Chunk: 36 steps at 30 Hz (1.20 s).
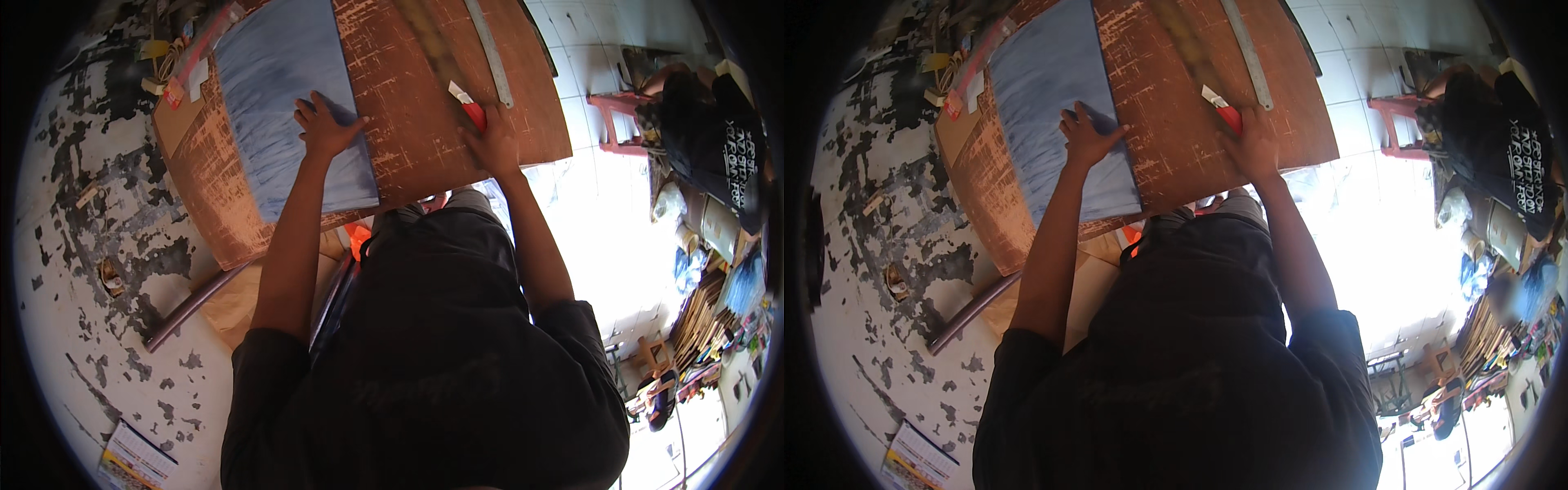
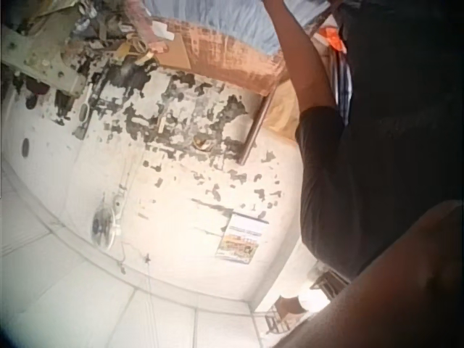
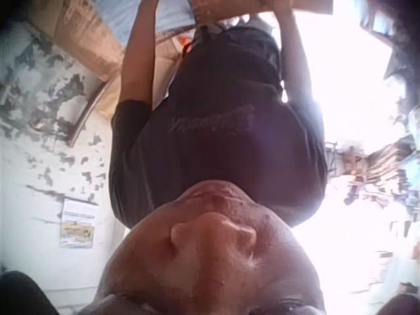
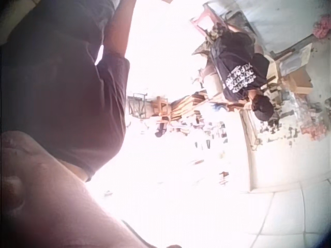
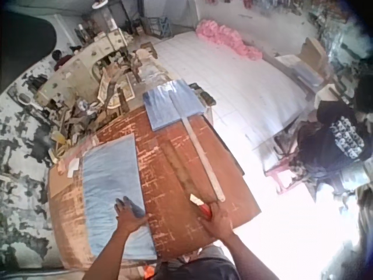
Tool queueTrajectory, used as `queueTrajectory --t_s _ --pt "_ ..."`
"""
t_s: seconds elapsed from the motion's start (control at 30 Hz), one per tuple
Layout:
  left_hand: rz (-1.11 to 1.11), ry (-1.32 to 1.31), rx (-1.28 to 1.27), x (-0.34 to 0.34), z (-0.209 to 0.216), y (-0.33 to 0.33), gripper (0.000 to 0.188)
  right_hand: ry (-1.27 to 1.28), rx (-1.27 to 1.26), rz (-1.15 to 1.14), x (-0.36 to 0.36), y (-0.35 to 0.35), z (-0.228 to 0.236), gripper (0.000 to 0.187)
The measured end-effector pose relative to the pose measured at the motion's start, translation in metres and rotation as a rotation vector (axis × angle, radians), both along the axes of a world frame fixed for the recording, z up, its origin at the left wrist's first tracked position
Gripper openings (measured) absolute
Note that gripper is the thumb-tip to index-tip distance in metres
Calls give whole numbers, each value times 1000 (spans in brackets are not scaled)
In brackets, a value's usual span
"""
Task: The person uses a utility knife and a long metal ruler to measure and cut sections from a large blue plastic sheet on a workbench. They reposition a wooden plank and later pick up a roll of material from the floor.
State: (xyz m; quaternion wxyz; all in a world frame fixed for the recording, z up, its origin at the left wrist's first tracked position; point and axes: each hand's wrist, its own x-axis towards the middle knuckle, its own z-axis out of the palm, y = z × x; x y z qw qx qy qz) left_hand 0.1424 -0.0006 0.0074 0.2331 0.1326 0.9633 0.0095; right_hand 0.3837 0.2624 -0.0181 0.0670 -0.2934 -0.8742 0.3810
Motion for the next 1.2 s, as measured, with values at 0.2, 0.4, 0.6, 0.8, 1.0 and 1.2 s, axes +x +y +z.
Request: queueTrajectory --t_s 0.2,0.4,0.6,0.8,1.0,1.2 --pt "-59 47 -26 -3 1 -1 141 31 14 -28 0 0 -3 55" --pt "-62 37 32 -5 8 -2 137 5 24 -45 -2 -1 0 52" --pt "-11 -21 113 -6 17 -2 135 5 -6 -54 -2 0 5 50" --pt "-35 -12 110 -10 20 -5 129 28 -7 -58 -1 1 3 48" --pt "-100 37 85 -14 22 -9 122 79 16 -58 0 1 0 51" --pt "-85 -1 99 -14 27 -5 120 53 12 -61 -1 2 4 51"
